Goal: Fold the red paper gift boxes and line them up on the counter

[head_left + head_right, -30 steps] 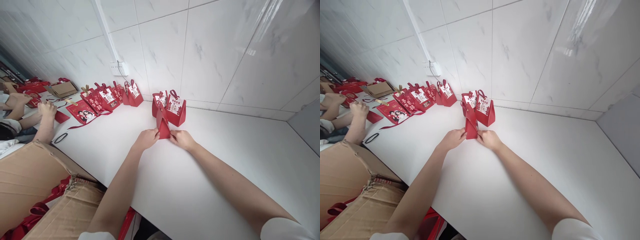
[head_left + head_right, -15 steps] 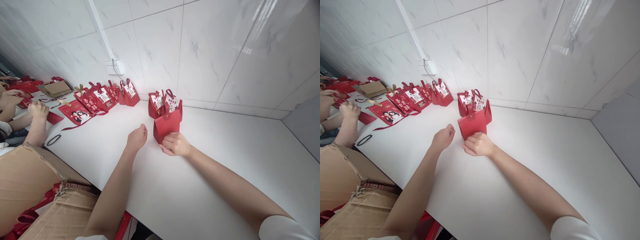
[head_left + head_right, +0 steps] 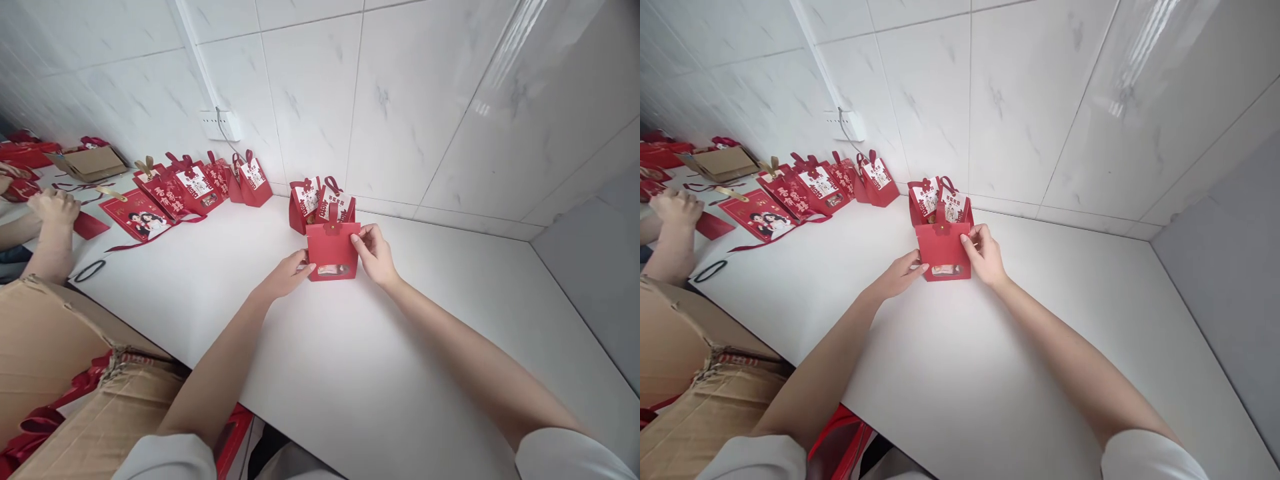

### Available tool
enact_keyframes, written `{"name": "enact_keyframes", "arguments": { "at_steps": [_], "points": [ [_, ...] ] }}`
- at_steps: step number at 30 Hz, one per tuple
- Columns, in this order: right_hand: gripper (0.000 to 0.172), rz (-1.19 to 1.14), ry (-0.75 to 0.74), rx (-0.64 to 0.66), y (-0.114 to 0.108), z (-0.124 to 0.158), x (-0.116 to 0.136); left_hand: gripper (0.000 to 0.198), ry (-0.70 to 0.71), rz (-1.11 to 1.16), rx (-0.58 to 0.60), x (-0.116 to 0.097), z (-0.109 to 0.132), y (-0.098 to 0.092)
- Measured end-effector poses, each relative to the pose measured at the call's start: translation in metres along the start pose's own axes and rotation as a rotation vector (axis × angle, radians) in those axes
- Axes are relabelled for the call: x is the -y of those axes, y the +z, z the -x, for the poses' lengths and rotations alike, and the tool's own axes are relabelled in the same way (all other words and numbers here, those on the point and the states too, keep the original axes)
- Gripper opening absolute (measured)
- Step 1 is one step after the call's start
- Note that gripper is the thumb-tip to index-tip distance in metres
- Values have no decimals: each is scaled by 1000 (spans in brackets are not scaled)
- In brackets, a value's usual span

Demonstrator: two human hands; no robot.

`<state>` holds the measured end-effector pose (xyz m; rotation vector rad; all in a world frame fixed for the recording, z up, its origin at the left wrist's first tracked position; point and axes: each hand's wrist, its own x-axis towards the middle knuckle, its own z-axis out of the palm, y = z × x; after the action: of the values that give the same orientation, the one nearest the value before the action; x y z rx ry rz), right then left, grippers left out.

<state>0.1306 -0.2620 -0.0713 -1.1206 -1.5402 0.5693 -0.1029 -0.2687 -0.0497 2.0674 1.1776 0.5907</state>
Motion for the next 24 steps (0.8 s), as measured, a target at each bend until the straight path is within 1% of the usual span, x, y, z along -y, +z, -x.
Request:
{"name": "enact_keyframes", "arguments": {
  "at_steps": [2, 6, 10, 14, 18, 20, 24],
  "points": [
    [27, 100, -26, 86, -8, 12, -2, 34, 36, 4, -33, 1, -3, 6],
    [30, 303, -72, 271, -23, 33, -6, 30, 47, -44, -113, 8, -11, 18],
    [34, 421, -37, 390, -39, 48, -16, 26, 104, -32, -71, 14, -17, 28],
    [37, 374, -5, 431, -50, 57, -25, 28, 129, -165, -22, 13, -21, 34],
    [36, 317, -22, 464, -55, 58, -28, 31, 146, -238, 10, 14, -23, 38],
    [35, 305, -37, 468, -56, 57, -29, 31, 157, -258, 8, 17, -24, 39],
    [35, 344, -53, 487, -59, 55, -33, 29, 241, -342, 26, 27, -25, 39]
  ]
}}
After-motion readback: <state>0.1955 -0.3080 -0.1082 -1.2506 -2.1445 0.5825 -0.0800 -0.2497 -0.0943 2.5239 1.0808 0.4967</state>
